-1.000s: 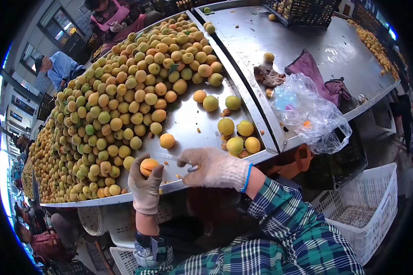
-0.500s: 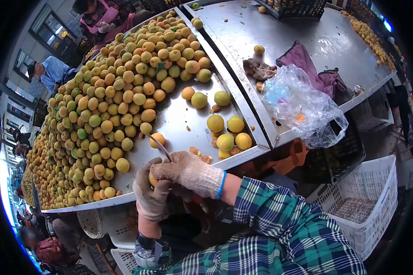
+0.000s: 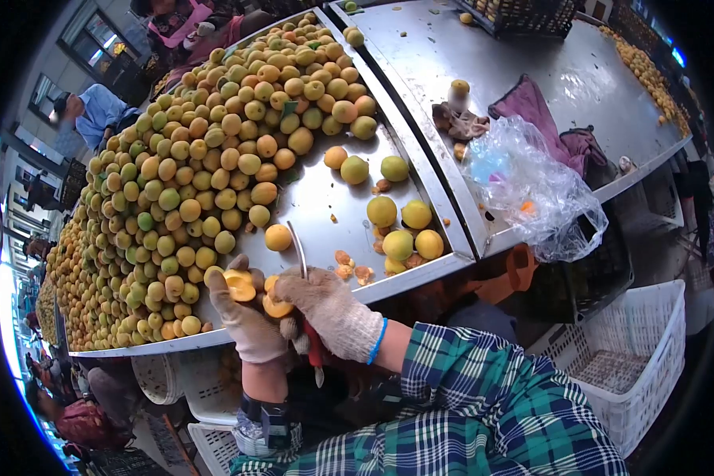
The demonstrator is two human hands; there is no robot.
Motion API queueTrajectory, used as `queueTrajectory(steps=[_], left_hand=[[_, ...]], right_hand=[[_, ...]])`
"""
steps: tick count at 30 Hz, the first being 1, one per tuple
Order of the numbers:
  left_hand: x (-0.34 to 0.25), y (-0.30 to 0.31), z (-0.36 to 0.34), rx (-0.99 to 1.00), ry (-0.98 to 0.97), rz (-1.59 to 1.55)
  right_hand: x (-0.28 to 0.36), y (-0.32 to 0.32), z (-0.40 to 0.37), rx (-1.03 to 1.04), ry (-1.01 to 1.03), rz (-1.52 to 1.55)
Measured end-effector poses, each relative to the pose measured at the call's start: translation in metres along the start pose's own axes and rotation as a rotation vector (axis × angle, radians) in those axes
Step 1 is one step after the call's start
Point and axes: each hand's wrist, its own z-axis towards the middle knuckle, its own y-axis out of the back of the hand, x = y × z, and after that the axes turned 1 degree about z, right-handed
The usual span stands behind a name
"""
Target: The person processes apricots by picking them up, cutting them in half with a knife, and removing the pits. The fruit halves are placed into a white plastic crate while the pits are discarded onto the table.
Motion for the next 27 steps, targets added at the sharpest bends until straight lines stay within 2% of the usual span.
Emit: queueTrajectory(steps=[2, 4, 6, 7, 8, 10, 11, 13, 14, 16, 17, 19, 20, 21, 22, 24, 25, 26, 27], left_hand=[[-0.012, -0.006, 0.004, -0.065, 0.320, -0.435], [-0.008, -0.002, 0.006, -0.125, 0.333, -0.438], [-0.002, 0.000, 0.001, 0.084, 0.226, -0.149], [0.000, 0.003, 0.002, 0.166, 0.259, -0.163], [0.000, 0.005, 0.003, 0.163, 0.260, -0.163], [0.000, 0.009, 0.004, 0.341, 0.331, -0.072], [-0.002, 0.007, 0.003, 0.339, 0.330, -0.072], [-0.005, 0.000, -0.001, 0.323, 0.532, -0.330], [-0.004, -0.001, -0.004, 0.322, 0.532, -0.331], [-0.003, -0.002, -0.010, 0.353, 0.539, -0.026], [-0.001, -0.013, -0.014, 0.242, 0.452, 0.036], [-0.007, -0.017, -0.015, 0.228, 0.442, -0.024], [-0.009, -0.018, -0.016, 0.215, 0.434, -0.083], [-0.008, -0.005, -0.013, 0.268, 0.589, -0.235], [-0.006, -0.006, -0.012, 0.269, 0.590, -0.233], [-0.007, -0.012, -0.011, 0.115, 0.431, -0.230], [-0.007, -0.005, -0.010, 0.194, 0.456, -0.195], [-0.007, -0.002, -0.012, 0.192, 0.459, -0.194], [-0.007, -0.001, -0.015, 0.251, 0.494, -0.223]], right_hand=[[0.003, 0.003, 0.003, 0.009, -0.057, 0.123], [-0.002, 0.006, 0.010, -0.027, 0.011, 0.143], [0.001, 0.008, 0.011, -0.074, 0.038, 0.135], [0.001, 0.007, 0.011, -0.075, 0.035, 0.134], [0.001, 0.006, 0.010, -0.107, 0.052, 0.089], [0.001, 0.004, 0.010, -0.136, 0.067, 0.043], [0.002, 0.004, 0.009, -0.161, 0.079, 0.013], [0.001, 0.004, 0.010, -0.188, 0.092, -0.017], [-0.002, 0.004, 0.011, -0.207, 0.139, -0.010], [-0.008, 0.002, 0.013, -0.225, 0.185, -0.003], [-0.014, -0.001, 0.015, -0.268, 0.241, -0.089], [-0.016, -0.003, 0.016, -0.271, 0.353, -0.288], [-0.011, -0.005, 0.011, -0.274, 0.352, -0.285], [0.000, -0.010, 0.001, -0.259, 0.249, -0.261], [0.008, -0.012, -0.005, -0.242, 0.145, -0.237], [0.019, -0.008, -0.005, -0.232, 0.146, -0.176], [0.025, -0.004, -0.005, -0.215, 0.300, -0.105], [0.031, 0.000, -0.005, -0.199, 0.453, -0.033], [0.039, 0.003, -0.005, -0.185, 0.478, 0.027]])
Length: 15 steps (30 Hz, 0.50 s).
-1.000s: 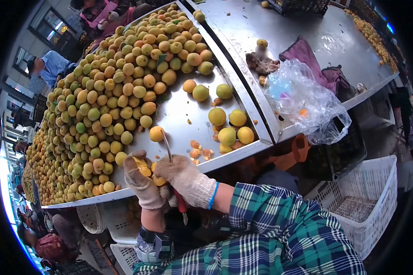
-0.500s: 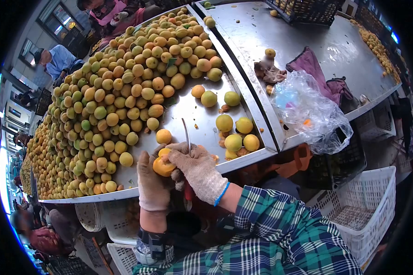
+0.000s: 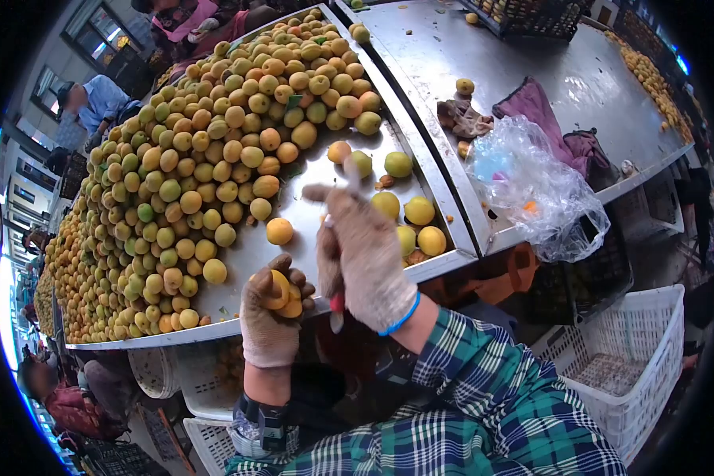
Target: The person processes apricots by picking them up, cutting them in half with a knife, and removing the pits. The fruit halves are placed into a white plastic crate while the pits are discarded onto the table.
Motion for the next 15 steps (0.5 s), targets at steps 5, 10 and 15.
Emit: queueTrajectory(steps=[5, 10, 15], left_hand=[[0.016, -0.018, -0.017, 0.016, 0.112, 0.094], [0.027, -0.037, -0.024, 0.006, 0.166, 0.126], [0.027, -0.049, -0.027, -0.069, 0.162, 0.143]], right_hand=[[0.021, 0.002, 0.004, -0.102, 0.116, 0.212], [0.019, 0.003, -0.003, -0.138, 0.178, 0.180], [0.013, 0.007, -0.009, -0.101, 0.472, -0.236]])
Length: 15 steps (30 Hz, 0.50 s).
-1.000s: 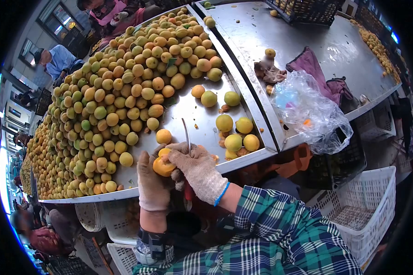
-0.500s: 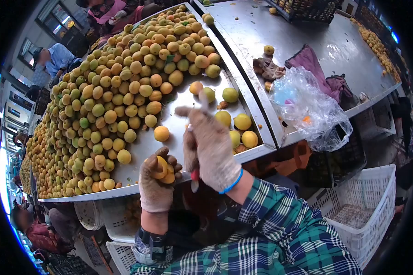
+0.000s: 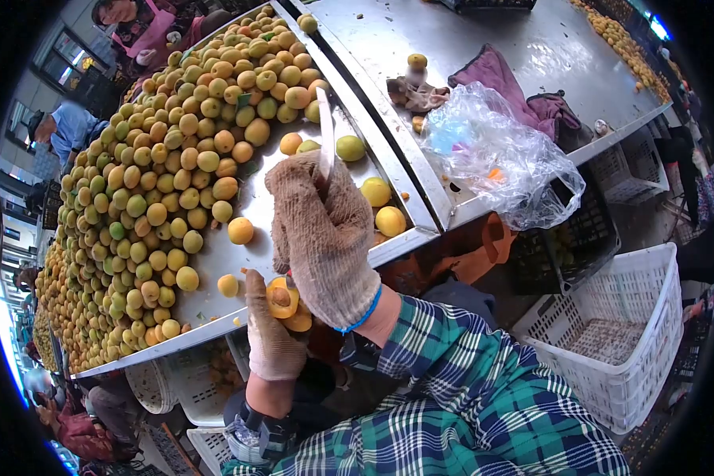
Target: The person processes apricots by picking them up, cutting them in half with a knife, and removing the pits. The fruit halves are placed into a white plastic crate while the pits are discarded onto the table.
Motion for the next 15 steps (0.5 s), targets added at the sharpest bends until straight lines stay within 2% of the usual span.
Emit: queueTrajectory(steps=[1, 2, 4, 6, 8, 9, 10, 11, 12, 14, 15], left_hand=[[0.000, -0.001, -0.002, 0.006, -0.073, 0.098], [0.001, -0.002, -0.003, 0.013, -0.145, 0.195], [0.003, -0.004, -0.005, 0.019, -0.202, 0.263], [0.008, -0.003, -0.004, 0.026, -0.259, 0.332], [0.022, 0.004, 0.003, -0.144, -0.568, 0.712], [0.026, 0.013, 0.006, -0.141, -0.566, 0.713], [0.028, 0.026, 0.010, -0.043, -0.612, 0.834], [0.027, 0.031, 0.011, 0.059, -0.656, 0.952], [0.029, 0.031, 0.011, 0.059, -0.653, 0.953], [0.028, 0.026, 0.012, -0.018, -0.430, 0.626], [0.027, 0.025, 0.011, -0.019, -0.428, 0.626]], right_hand=[[-0.004, -0.002, -0.001, -0.034, 0.090, -0.170], [-0.003, -0.002, 0.000, -0.037, 0.088, -0.172], [0.003, -0.003, 0.000, -0.067, -0.099, 0.142], [0.006, -0.003, -0.002, -0.050, -0.062, 0.105], [0.007, -0.004, -0.002, -0.034, -0.025, 0.068], [0.006, -0.006, -0.001, -0.024, 0.031, 0.037], [0.006, -0.006, -0.001, -0.013, 0.088, 0.007], [0.013, 0.000, -0.001, 0.038, -0.038, 0.056], [0.014, 0.002, 0.000, 0.059, -0.057, 0.066], [0.013, 0.004, 0.003, 0.089, -0.055, 0.080], [0.012, 0.004, 0.003, 0.090, -0.030, 0.062]])
